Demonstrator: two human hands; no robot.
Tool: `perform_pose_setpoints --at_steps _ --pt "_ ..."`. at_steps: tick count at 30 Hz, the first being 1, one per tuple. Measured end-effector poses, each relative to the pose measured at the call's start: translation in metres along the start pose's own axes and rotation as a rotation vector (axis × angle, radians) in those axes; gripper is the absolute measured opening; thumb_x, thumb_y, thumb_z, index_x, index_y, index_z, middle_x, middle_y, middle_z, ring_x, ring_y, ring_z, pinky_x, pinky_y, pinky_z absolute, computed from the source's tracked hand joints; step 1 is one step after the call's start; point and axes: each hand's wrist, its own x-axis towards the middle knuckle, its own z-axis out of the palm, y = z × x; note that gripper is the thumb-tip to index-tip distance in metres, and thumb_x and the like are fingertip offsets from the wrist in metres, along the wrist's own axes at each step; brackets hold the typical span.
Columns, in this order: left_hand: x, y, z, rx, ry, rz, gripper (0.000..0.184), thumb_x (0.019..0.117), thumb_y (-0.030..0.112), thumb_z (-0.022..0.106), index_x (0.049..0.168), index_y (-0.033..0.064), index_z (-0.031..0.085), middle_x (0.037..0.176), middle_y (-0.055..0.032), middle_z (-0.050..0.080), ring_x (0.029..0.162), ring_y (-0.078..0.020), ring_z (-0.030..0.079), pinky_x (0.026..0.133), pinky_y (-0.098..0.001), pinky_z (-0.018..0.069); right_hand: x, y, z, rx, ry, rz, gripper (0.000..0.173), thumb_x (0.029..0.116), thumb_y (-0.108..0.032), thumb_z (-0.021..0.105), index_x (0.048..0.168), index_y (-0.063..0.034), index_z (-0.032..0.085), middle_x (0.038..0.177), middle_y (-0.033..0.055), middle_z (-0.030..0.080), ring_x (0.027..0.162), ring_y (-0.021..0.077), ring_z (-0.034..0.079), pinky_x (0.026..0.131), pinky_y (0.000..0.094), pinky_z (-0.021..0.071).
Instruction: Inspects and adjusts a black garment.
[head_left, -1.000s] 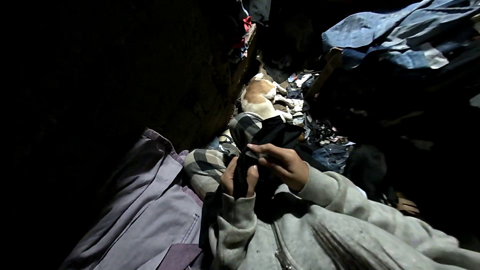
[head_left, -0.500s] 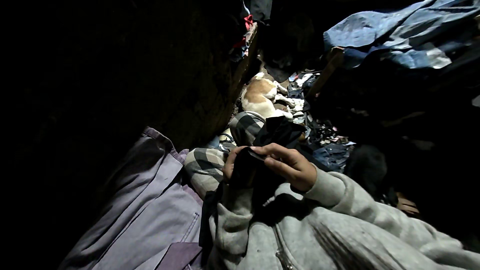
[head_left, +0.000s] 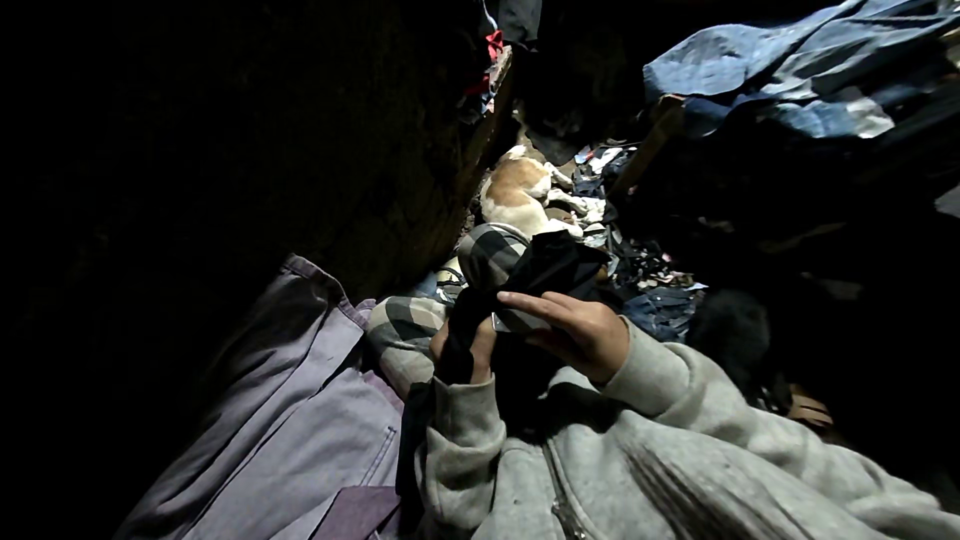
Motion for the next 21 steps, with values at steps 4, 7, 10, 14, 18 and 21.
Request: perform_pose_setpoints --at_steps 4,7,10,14,18,21 --pt "-0.003 0.013 0.004 -0.007 -0.009 0.092 0.010 0.0745 -0.003 0.075 0.082 -0.0003 0.069 0.075 0.0062 0.073 0.076 0.0027 0.070 0.072 -0.0167 0.0586 -0.001 0.000 0.002 -0.005 0.020 0.004 0.041 0.1022 -0.031 0.056 0.140 -0.0170 0.064 0.084 0.0135 0.066 0.060 0.0222 0.061 0.053 0.0367 0.0531" --pt "-0.006 0.022 0.007 0.035 -0.022 0.072 0.011 0.0752 -0.007 0.071 0.085 -0.0033 0.070 0.077 0.0070 0.074 0.077 0.0050 0.069 0.074 -0.0151 0.0576 -0.002 -0.002 0.005 0.047 0.041 0.056 0.038 0.1022 -0.028 0.057 0.137 -0.0149 0.066 0.088 0.0142 0.069 0.065 0.0223 0.064 0.058 0.0366 0.0551" --pt "-0.011 0.020 0.012 0.055 -0.030 0.078 0.009 0.0767 -0.003 0.072 0.085 -0.0048 0.070 0.076 0.0071 0.073 0.076 0.0063 0.068 0.073 -0.0143 0.0571 -0.001 -0.002 0.012 0.126 0.073 0.093 0.034 0.1036 -0.024 0.055 0.130 -0.0079 0.069 0.099 0.0143 0.073 0.081 0.0209 0.070 0.073 0.0348 0.0587" --pt "-0.012 0.009 0.011 -0.034 -0.020 0.122 0.009 0.0778 0.000 0.075 0.085 0.0018 0.071 0.079 0.0095 0.074 0.079 0.0047 0.070 0.074 -0.0161 0.0588 0.003 0.000 0.013 0.223 0.061 0.076 0.034 0.1049 -0.024 0.054 0.129 -0.0034 0.068 0.111 0.0125 0.074 0.093 0.0150 0.071 0.085 0.0281 0.0567" --pt "-0.010 0.002 0.008 -0.034 0.013 0.184 0.012 0.0782 0.005 0.076 0.086 -0.0026 0.070 0.079 0.0068 0.074 0.080 0.0049 0.069 0.075 -0.0155 0.0582 -0.001 0.002 0.009 0.230 0.004 0.048 0.041 0.1063 -0.027 0.052 0.140 -0.0048 0.060 0.116 0.0148 0.072 0.091 0.0170 0.070 0.083 0.0309 0.0574" --pt "-0.010 -0.001 0.009 -0.096 0.018 0.160 0.011 0.0779 0.002 0.077 0.087 -0.0015 0.071 0.081 0.0046 0.075 0.081 0.0014 0.071 0.077 -0.0185 0.0594 -0.004 0.003 0.010 0.199 0.006 0.066 0.042 0.1065 -0.029 0.050 0.142 -0.0075 0.060 0.113 0.0152 0.073 0.086 0.0190 0.070 0.078 0.0337 0.0581"
